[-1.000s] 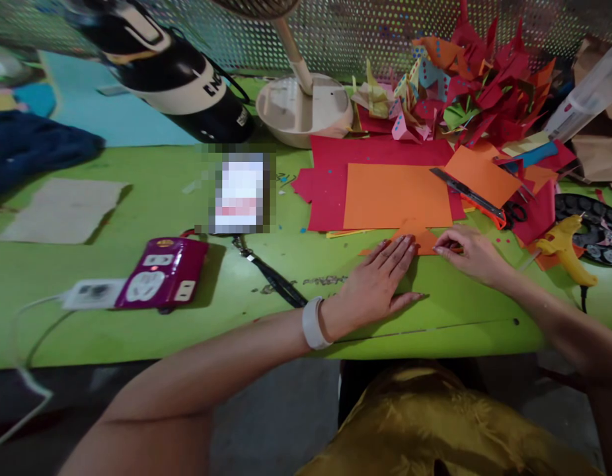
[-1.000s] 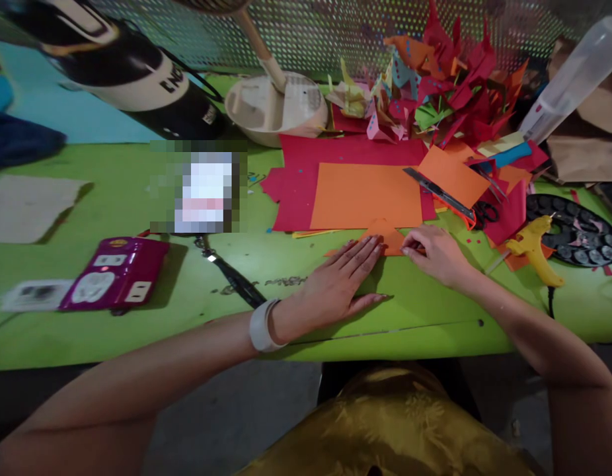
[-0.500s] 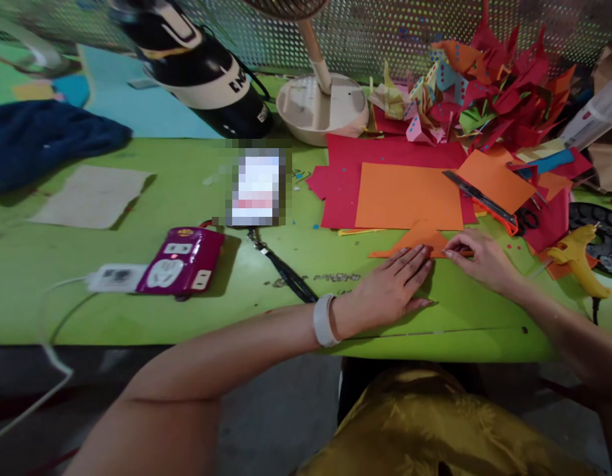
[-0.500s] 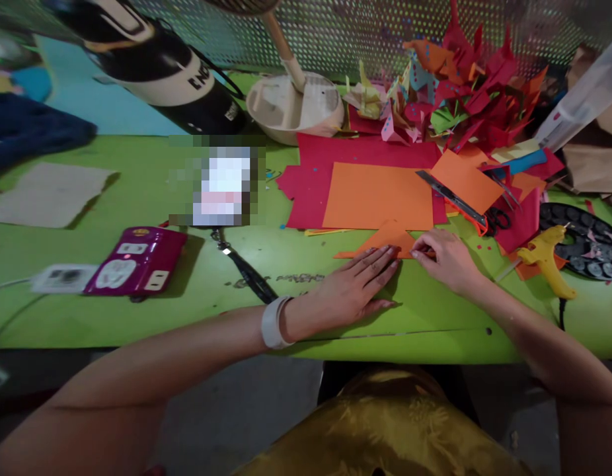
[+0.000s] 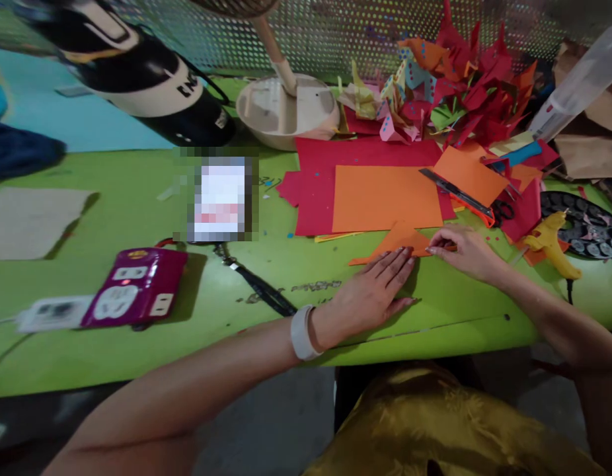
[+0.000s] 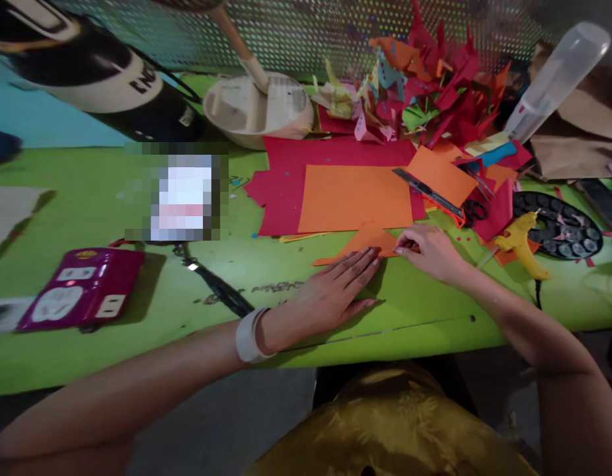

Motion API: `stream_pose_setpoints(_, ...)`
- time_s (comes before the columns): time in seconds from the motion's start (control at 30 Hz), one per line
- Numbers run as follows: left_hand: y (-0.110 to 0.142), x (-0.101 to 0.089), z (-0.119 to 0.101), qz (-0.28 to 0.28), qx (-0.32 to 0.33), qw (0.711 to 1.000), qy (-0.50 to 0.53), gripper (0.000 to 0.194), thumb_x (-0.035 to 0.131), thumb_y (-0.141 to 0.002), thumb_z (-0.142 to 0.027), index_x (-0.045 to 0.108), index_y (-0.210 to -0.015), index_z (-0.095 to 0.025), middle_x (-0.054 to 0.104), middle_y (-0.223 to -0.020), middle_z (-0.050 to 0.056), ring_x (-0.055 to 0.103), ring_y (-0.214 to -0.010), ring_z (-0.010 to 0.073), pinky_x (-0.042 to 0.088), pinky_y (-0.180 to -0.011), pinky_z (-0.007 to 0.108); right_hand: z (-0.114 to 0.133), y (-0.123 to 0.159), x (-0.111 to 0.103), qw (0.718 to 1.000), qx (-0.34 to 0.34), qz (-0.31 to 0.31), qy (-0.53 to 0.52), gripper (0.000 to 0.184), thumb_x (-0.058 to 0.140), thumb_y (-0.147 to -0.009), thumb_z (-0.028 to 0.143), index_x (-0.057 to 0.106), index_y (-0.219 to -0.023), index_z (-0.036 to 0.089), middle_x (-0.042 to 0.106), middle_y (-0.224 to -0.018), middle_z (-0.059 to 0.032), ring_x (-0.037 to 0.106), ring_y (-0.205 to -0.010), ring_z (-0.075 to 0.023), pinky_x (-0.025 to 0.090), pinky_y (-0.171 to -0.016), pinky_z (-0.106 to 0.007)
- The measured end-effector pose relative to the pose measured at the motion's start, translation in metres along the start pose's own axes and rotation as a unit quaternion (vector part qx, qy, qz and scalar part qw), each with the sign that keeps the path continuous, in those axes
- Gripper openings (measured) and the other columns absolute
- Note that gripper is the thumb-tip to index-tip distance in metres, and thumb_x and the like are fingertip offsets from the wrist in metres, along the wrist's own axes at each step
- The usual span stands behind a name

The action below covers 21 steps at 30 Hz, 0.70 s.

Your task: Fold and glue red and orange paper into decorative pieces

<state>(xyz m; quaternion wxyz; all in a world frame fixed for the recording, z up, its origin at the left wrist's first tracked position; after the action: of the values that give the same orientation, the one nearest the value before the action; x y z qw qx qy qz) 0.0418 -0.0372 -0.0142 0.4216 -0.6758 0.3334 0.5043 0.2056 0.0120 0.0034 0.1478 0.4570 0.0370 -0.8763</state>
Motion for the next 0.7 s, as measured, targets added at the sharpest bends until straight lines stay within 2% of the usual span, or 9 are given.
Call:
stream_pose_setpoints(0.23, 0.001, -0.004, 0.001, -0.008, 0.004, 1.000, 0.017, 0.069, 0.039, -0.102, -0.045, 0.023, -0.155, -0.004, 0.042, -0.152, 0.023, 0.040, -0.143, 0.0311, 0.041, -0.114, 0.046, -0.016, 0.001, -0.011, 0.998, 0.040, 0.027, -0.028, 0.007, 0.063, -0.087, 0.019, 0.067, -0.081, 0.019, 0.071, -0.080, -0.0021, 0.063, -0.072, -0.0140, 0.046, -0.067, -0.027)
stream_pose_setpoints(0.4, 0.002, -0.005, 0.001, -0.031, 0.013, 0.999, 0.014, 0.070, 0.042, -0.102, -0.043, 0.020, -0.156, -0.004, 0.045, -0.150, 0.023, 0.044, -0.140, 0.0314, 0.043, -0.113, 0.046, -0.026, 0.003, -0.019, 0.997, 0.059, 0.041, 0.007, 0.007, 0.063, -0.085, 0.020, 0.068, -0.080, 0.020, 0.071, -0.078, -0.0015, 0.063, -0.071, -0.0150, 0.045, -0.065, -0.028)
stream_pose_setpoints(0.47, 0.003, -0.006, 0.002, -0.032, 0.013, 0.999, 0.013, 0.071, 0.043, -0.101, -0.042, 0.020, -0.156, -0.004, 0.046, -0.149, 0.023, 0.045, -0.139, 0.0319, 0.044, -0.112, 0.046, -0.022, 0.006, -0.028, 0.997, 0.060, -0.011, 0.040, 0.009, 0.060, -0.087, 0.019, 0.069, -0.082, 0.019, 0.071, -0.082, -0.0033, 0.065, -0.076, -0.0172, 0.047, -0.070, -0.030)
stream_pose_setpoints(0.53, 0.003, -0.005, 0.002, -0.035, 0.013, 0.999, 0.019, 0.071, 0.044, -0.101, -0.043, 0.019, -0.157, -0.005, 0.048, -0.148, 0.023, 0.046, -0.139, 0.0318, 0.045, -0.111, 0.046, -0.008, 0.012, -0.034, 0.991, 0.042, -0.094, 0.090, 0.014, 0.056, -0.091, 0.021, 0.070, -0.090, 0.018, 0.073, -0.091, -0.0070, 0.066, -0.088, -0.0214, 0.049, -0.081, -0.036)
stream_pose_setpoints(0.6, 0.003, -0.005, 0.002, -0.041, 0.012, 0.999, 0.025, 0.072, 0.044, -0.101, -0.043, 0.018, -0.157, -0.006, 0.049, -0.147, 0.023, 0.047, -0.138, 0.0319, 0.046, -0.110, 0.047, 0.013, 0.021, -0.026, 0.982, -0.012, -0.127, 0.138, 0.024, 0.052, -0.096, 0.030, 0.070, -0.107, 0.018, 0.073, -0.106, -0.0112, 0.064, -0.103, -0.0261, 0.048, -0.092, -0.043)
stream_pose_setpoints(0.67, 0.004, -0.004, 0.002, -0.047, 0.013, 0.999, 0.023, 0.072, 0.045, -0.100, -0.043, 0.019, -0.157, -0.007, 0.052, -0.145, 0.022, 0.049, -0.137, 0.0320, 0.047, -0.110, 0.047, 0.032, 0.029, 0.000, 0.977, -0.082, -0.087, 0.176, 0.043, 0.049, -0.098, 0.042, 0.060, -0.130, 0.016, 0.065, -0.131, -0.0154, 0.059, -0.120, -0.0298, 0.046, -0.100, -0.048)
stream_pose_setpoints(0.7, 0.005, -0.003, 0.002, -0.049, 0.012, 0.999, 0.019, 0.072, 0.045, -0.100, -0.044, 0.019, -0.157, -0.007, 0.052, -0.144, 0.023, 0.049, -0.136, 0.0321, 0.047, -0.110, 0.047, 0.039, 0.033, 0.014, 0.973, -0.111, -0.060, 0.192, 0.054, 0.049, -0.097, 0.047, 0.053, -0.139, 0.012, 0.056, -0.143, -0.0180, 0.052, -0.131, -0.0312, 0.043, -0.106, -0.048)
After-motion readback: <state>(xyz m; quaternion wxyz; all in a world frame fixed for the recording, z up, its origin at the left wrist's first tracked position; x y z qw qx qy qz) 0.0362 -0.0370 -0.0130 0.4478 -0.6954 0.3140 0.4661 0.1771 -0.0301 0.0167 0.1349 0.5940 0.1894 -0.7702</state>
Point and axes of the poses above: each hand's wrist, its own y-axis away from the middle knuckle, its own x-axis out of the palm, z = x × y, the point moved 7 cm from there along -y, towards the middle knuckle
